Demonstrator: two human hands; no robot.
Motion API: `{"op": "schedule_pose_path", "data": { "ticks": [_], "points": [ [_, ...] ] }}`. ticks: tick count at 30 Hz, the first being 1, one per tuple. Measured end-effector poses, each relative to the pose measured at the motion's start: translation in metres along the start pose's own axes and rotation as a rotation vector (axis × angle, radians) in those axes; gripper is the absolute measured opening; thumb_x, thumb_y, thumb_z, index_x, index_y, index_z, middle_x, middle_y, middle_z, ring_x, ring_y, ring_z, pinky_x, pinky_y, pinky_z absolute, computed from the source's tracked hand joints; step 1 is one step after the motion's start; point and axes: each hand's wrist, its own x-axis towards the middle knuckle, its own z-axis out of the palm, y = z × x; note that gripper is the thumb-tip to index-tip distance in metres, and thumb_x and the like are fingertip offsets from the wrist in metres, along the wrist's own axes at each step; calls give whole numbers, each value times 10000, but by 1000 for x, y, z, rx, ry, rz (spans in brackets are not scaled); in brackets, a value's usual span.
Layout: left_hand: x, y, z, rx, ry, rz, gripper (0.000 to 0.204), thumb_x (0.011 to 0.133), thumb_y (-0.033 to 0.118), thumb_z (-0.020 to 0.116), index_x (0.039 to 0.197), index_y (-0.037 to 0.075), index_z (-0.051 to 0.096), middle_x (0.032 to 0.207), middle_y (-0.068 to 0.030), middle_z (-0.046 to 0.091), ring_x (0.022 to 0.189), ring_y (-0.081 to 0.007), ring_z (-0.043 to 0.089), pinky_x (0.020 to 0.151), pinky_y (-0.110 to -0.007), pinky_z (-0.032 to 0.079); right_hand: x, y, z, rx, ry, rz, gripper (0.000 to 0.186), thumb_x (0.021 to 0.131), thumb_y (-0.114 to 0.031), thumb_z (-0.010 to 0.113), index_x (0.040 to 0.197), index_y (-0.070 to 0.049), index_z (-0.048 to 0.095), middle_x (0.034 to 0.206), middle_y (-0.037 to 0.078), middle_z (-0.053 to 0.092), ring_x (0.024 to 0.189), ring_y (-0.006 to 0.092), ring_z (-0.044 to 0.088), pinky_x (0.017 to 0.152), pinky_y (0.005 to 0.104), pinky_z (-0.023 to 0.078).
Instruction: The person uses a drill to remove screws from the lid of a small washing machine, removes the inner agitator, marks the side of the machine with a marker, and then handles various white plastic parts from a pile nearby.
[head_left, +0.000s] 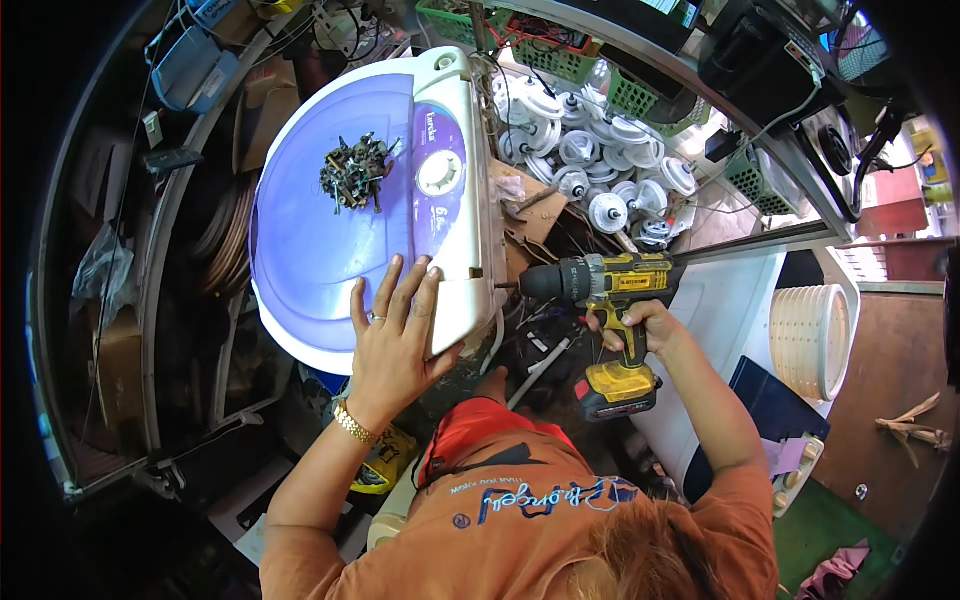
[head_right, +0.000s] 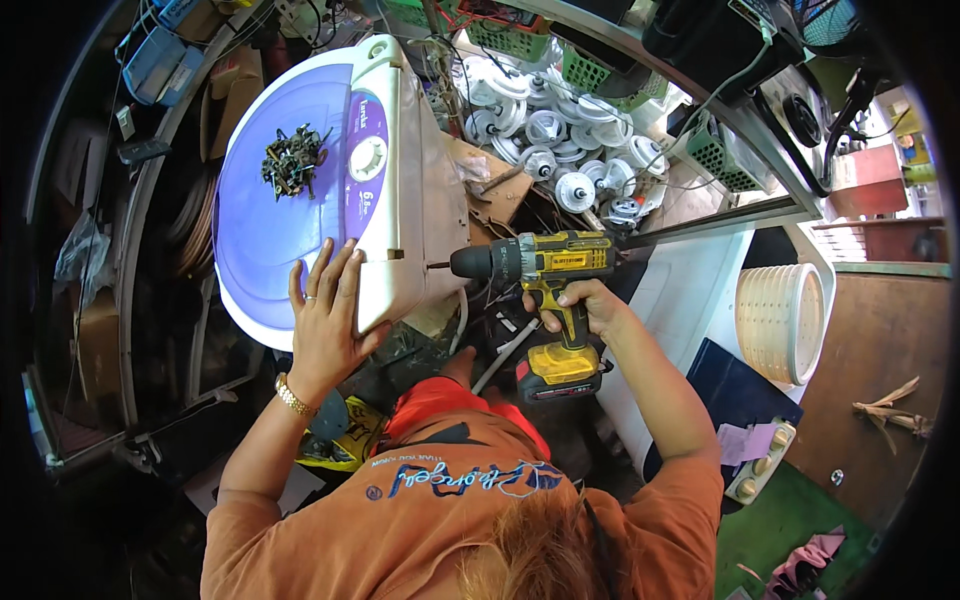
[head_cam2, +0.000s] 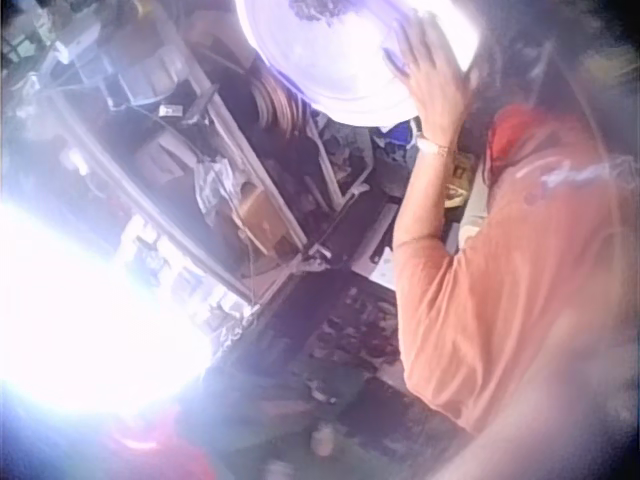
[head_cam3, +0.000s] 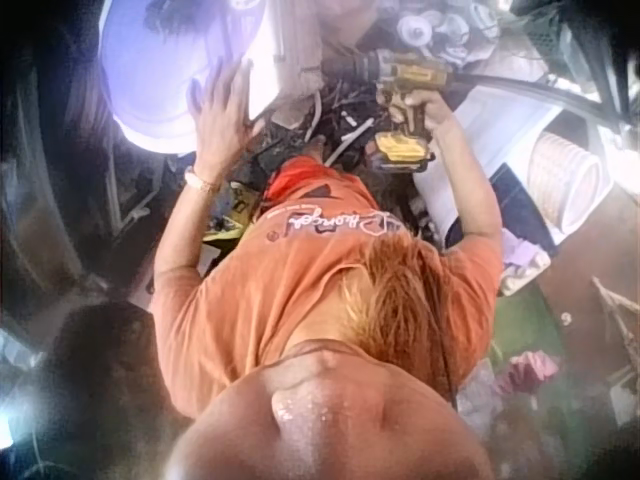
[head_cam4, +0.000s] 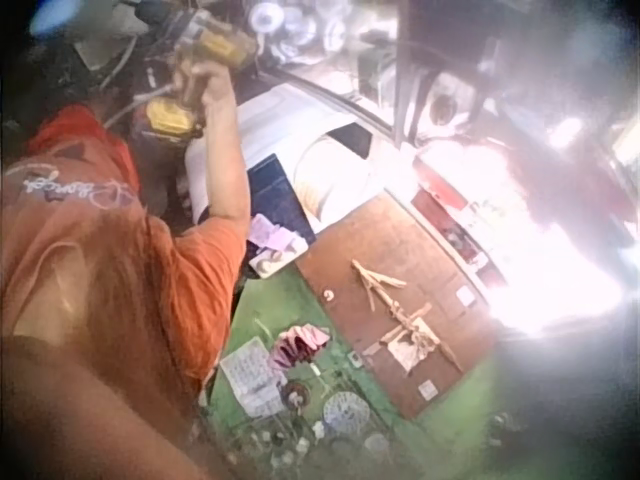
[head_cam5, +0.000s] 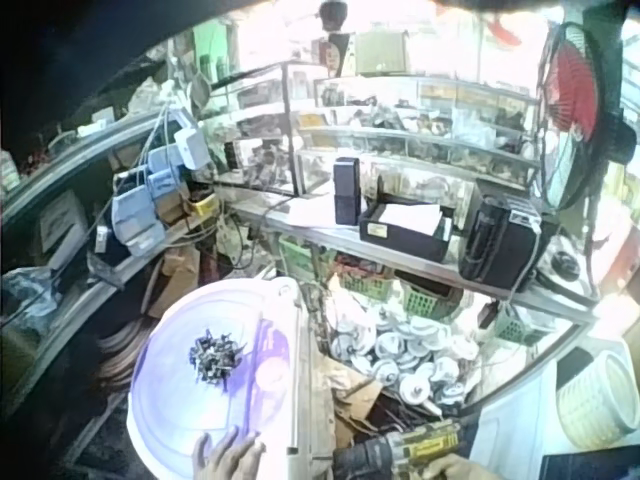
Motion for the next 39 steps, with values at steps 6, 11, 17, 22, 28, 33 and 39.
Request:
{"op": "schedule_pose_path", "data": {
  "ticks": [6, 11, 17, 22, 28, 33, 39],
  "points": [
    [-8, 0, -9, -9, 56, 16, 880, 812, 459, 714, 1521, 65, 372, 1524, -124, 435, 1472, -325, 324, 1187, -574, 164, -9, 24, 14, -161, 77, -245, 622, 720, -157, 670, 1297, 47, 558, 1152, 242, 657, 724, 262, 680, 693, 361, 587],
    [-18, -15, -2, -332, 319, 30, 580, 922, 408, 582, 1345, 18, 510, 1343, -193, 528, 1347, -366, 430, 1140, -520, 281, -11, 66, 29, -205, 250, -519, 589, 728, -147, 667, 1285, 17, 571, 1145, 230, 664, 715, 249, 676, 683, 356, 589],
    [-21, -27, 2, -582, 548, -28, 213, 887, 59, 596, 1083, -17, 557, 1096, -188, 565, 1094, -374, 550, 968, -421, 429, -37, 121, 72, -125, 360, -709, 613, 728, -151, 682, 1300, 12, 532, 1110, 239, 636, 735, 270, 658, 652, 360, 592],
    [-24, -32, -1, -689, 570, -53, 219, 844, 4, 624, 1057, -17, 580, 1027, -169, 598, 1000, -336, 606, 913, -393, 470, -55, 154, 90, -85, 411, -701, 605, 714, -128, 661, 1288, 18, 537, 1111, 230, 634, 721, 268, 663, 668, 358, 590],
    [-12, -73, -30, -699, 589, -1, 186, 833, -7, 658, 1017, -6, 630, 1000, -142, 638, 939, -291, 645, 826, -364, 501, -49, 187, 124, -119, 530, -759, 610, 730, -112, 639, 1308, 36, 513, 1128, 235, 631, 705, 276, 676, 647, 339, 595],
    [37, -169, -53, -655, 710, -45, 101, 870, 12, 670, 964, 15, 704, 933, -110, 704, 852, -243, 685, 749, -350, 511, -28, 214, 178, -143, 610, -857, 704, 732, -123, 673, 1390, -9, 448, 1129, 240, 617, 739, 264, 683, 654, 324, 597],
    [74, -201, -65, -687, 407, 103, 115, 887, 72, 707, 983, 59, 768, 905, -101, 724, 781, -231, 688, 690, -346, 516, 13, 236, 215, -231, 778, -957, 650, 767, -136, 666, 1368, 8, 462, 1177, 213, 615, 752, 226, 672, 670, 323, 590]
  ]
}}
